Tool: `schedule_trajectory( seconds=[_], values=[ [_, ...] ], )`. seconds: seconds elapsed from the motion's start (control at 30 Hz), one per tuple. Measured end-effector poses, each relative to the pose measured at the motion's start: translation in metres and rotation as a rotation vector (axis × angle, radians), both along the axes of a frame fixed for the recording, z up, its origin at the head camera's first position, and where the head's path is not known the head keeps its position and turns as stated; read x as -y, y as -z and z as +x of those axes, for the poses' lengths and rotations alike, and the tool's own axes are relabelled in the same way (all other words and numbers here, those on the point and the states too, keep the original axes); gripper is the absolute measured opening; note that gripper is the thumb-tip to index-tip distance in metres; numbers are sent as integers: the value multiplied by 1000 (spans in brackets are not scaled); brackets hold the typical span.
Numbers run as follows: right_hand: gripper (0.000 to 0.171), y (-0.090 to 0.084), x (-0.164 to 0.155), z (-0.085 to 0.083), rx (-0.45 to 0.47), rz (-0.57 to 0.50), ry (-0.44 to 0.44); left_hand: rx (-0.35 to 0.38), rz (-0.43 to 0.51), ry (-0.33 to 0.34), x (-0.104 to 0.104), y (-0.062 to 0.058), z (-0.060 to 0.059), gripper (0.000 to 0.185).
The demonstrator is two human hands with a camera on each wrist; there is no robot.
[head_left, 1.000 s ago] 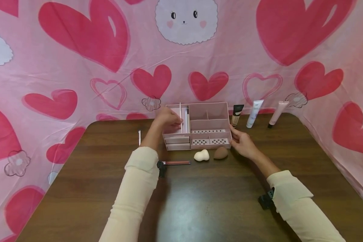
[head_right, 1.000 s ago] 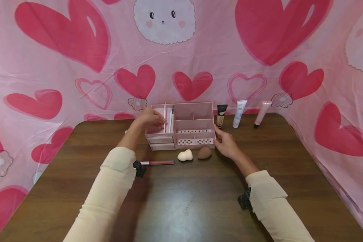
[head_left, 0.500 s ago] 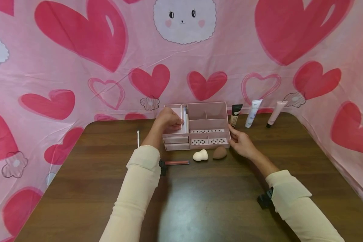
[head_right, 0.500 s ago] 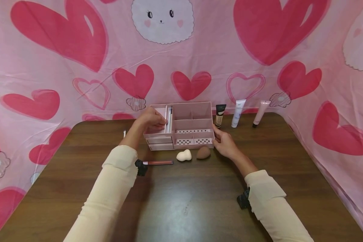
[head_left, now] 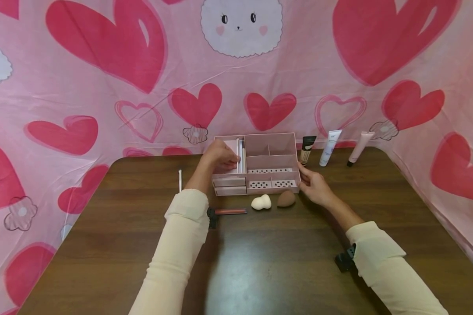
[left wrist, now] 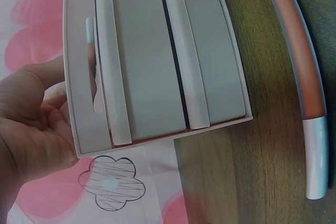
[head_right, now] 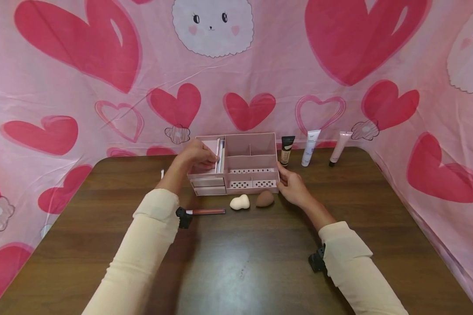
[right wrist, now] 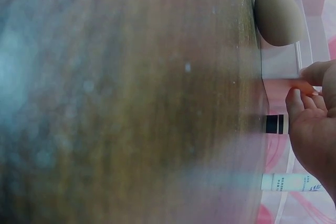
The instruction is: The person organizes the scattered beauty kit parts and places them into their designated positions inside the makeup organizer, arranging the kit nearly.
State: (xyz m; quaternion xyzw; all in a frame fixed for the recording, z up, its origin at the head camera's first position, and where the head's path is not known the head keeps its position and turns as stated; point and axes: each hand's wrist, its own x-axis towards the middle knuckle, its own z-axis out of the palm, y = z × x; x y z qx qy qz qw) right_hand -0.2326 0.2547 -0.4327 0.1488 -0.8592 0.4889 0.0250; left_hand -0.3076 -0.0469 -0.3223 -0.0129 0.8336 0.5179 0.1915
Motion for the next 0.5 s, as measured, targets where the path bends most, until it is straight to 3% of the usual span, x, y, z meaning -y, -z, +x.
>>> schedule_trajectory(
  seconds=[0.5],
  values=[
    [64, 1, -1, -1, 1, -14, -8, 3, 39, 9, 1, -1, 6, 19]
  ],
)
